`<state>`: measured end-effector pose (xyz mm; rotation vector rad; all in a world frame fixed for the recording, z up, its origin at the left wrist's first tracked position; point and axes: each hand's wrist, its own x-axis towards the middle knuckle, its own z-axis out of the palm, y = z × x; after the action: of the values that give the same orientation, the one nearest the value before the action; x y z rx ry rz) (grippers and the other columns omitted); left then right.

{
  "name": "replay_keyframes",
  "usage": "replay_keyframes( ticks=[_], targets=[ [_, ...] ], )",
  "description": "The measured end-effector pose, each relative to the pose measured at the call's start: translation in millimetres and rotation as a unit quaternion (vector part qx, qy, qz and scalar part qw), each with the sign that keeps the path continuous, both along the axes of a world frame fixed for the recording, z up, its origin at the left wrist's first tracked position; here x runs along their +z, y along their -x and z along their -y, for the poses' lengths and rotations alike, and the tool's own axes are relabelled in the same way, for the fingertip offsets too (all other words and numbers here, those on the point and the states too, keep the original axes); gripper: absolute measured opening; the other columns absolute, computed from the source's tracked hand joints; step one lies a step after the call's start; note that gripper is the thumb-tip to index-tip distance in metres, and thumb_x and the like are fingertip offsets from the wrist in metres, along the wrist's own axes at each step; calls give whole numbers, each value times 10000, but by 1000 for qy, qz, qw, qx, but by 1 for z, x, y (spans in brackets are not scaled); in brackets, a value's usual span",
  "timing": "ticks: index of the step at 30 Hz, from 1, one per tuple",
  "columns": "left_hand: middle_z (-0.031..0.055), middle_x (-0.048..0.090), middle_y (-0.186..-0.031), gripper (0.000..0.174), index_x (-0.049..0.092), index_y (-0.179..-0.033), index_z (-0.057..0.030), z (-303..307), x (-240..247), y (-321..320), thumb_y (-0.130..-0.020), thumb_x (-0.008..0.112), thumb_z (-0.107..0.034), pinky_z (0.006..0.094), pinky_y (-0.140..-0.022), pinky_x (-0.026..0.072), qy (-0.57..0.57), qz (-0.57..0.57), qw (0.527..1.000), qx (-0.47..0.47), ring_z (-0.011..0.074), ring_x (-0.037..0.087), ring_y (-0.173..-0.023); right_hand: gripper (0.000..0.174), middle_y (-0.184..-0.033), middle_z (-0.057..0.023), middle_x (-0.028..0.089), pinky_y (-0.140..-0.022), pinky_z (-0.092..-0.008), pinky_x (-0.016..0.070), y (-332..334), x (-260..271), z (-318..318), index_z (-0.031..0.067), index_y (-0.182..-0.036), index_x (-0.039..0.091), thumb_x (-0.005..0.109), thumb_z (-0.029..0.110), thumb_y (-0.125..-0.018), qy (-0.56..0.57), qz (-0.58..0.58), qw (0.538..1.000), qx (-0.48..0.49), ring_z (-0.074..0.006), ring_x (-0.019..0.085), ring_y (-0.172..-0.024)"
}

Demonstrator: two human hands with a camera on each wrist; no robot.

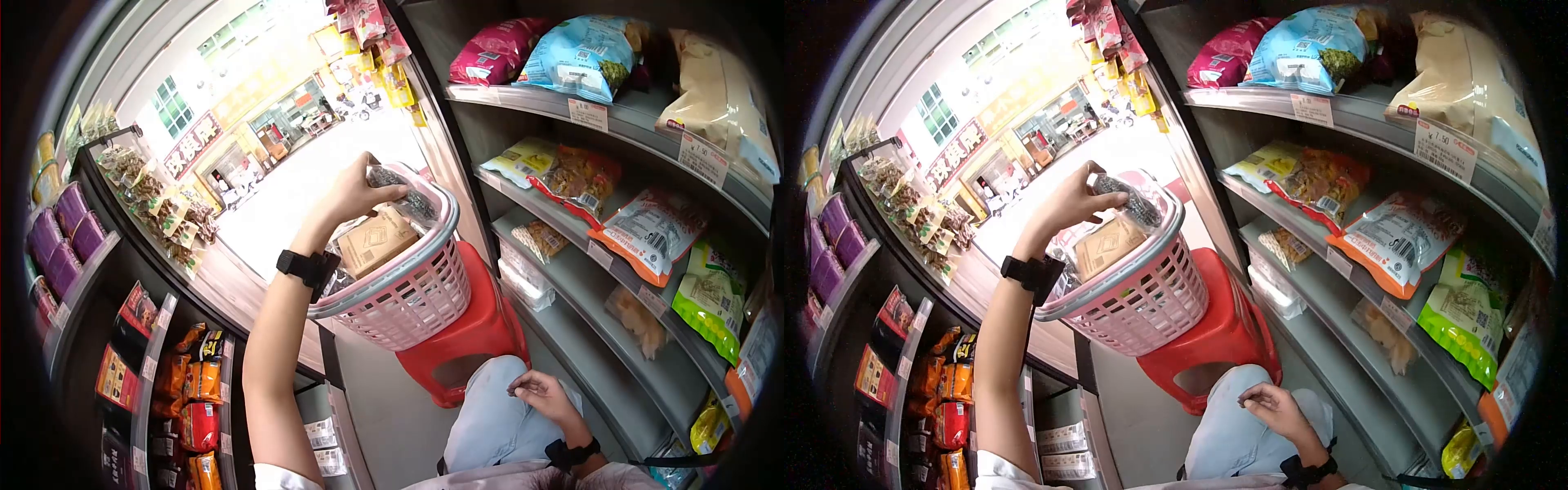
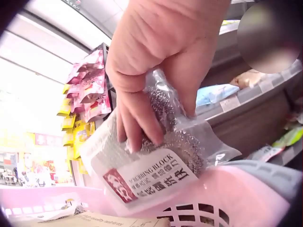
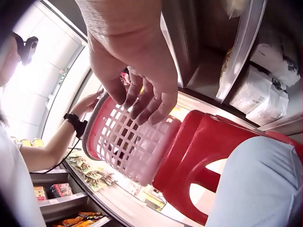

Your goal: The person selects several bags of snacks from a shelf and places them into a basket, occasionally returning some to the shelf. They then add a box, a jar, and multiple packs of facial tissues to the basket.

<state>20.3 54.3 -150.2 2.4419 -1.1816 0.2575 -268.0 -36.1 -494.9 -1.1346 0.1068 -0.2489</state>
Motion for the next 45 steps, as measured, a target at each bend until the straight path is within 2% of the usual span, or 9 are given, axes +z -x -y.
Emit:
replay_keyframes(
  ticks=[4, 6, 9, 17, 21, 25, 32, 39, 45],
  targets=[
    [199, 621, -775, 548, 548, -1043, -1, -14, -11, -20, -661, 770, -325, 370, -653, 482, -73, 183, 980, 12, 290, 621, -722, 137, -939, -80, 620, -841, -262, 471, 5, -4, -2, -40, -974, 571, 572, 17, -850, 5, -21, 1000, 7, -134, 592, -920],
    [236, 617, -902, 513, 555, -1018, 30, -15, -2, 0, -674, 746, -299, 409, -742, 473, -79, 121, 989, -37, 359, 606, -866, 136, -936, -77, 622, -834, -259, 472, 4, -10, -3, -37, -976, 573, 571, 20, -852, 5, -26, 1000, 4, -129, 592, -913],
    [217, 631, -858, 497, 578, -1033, 2, -10, -10, 1, -716, 723, -351, 375, -701, 479, -85, 129, 973, -171, 311, 621, -801, 135, -933, -76, 625, -826, -255, 474, 2, -8, -5, -34, -977, 575, 571, 25, -855, 11, -28, 1000, 8, -123, 594, -905],
    [183, 644, -934, 451, 616, -1047, -20, -8, 8, 19, -840, 573, -418, 359, -752, 483, -316, 52, 947, -41, 293, 622, -865, 137, -932, -81, 625, -802, -249, 478, 0, -17, -11, -33, -972, 578, 578, 36, -854, 10, -34, 999, 22, -122, 596, -890],
    [159, 639, -1004, 394, 620, -1099, -82, -24, 8, 5, -870, 539, -391, 355, -788, 478, -252, 31, 962, -99, 290, 618, -891, 137, -929, -82, 624, -795, -248, 478, 5, -23, -7, -33, -969, 578, 576, 34, -851, -5, -53, 999, -1, -122, 595, -880],
    [171, 629, -1017, 376, 604, -1113, -71, -16, -13, 10, -901, 491, -360, 355, -826, 458, -378, -3, 924, -56, 316, 601, -910, 134, -918, -77, 622, -791, -252, 482, 7, -25, -4, -37, -967, 577, 568, 17, -846, 10, -58, 998, -16, -125, 595, -877],
    [183, 611, -1041, 376, 558, -1159, -59, -35, -9, 34, -934, 419, -325, 365, -825, 453, -228, 43, 969, -79, 336, 582, -929, 113, -892, -78, 619, -780, -255, 479, 13, -23, -1, -33, -941, 583, 567, 11, -838, -9, -58, 997, -53, -127, 595, -856],
    [204, 610, -1006, 338, 575, -1103, -21, -36, -7, 55, -928, 432, -273, 370, -793, 462, -247, -25, 964, -94, 341, 591, -885, 109, -883, -77, 618, -762, -261, 475, 24, -36, 6, -28, -943, 578, 558, 17, -846, -11, -65, 995, -76, -131, 594, -825],
    [196, 610, -951, 269, 573, -1048, 24, -57, -27, 110, -833, 568, -138, 355, -770, 474, 53, 22, 974, -219, 337, 601, -857, 109, -876, -70, 613, -746, -255, 471, 32, -39, 17, -24, -937, 577, 564, 6, -833, -30, -87, 987, -130, -129, 587, -803]
  ],
)
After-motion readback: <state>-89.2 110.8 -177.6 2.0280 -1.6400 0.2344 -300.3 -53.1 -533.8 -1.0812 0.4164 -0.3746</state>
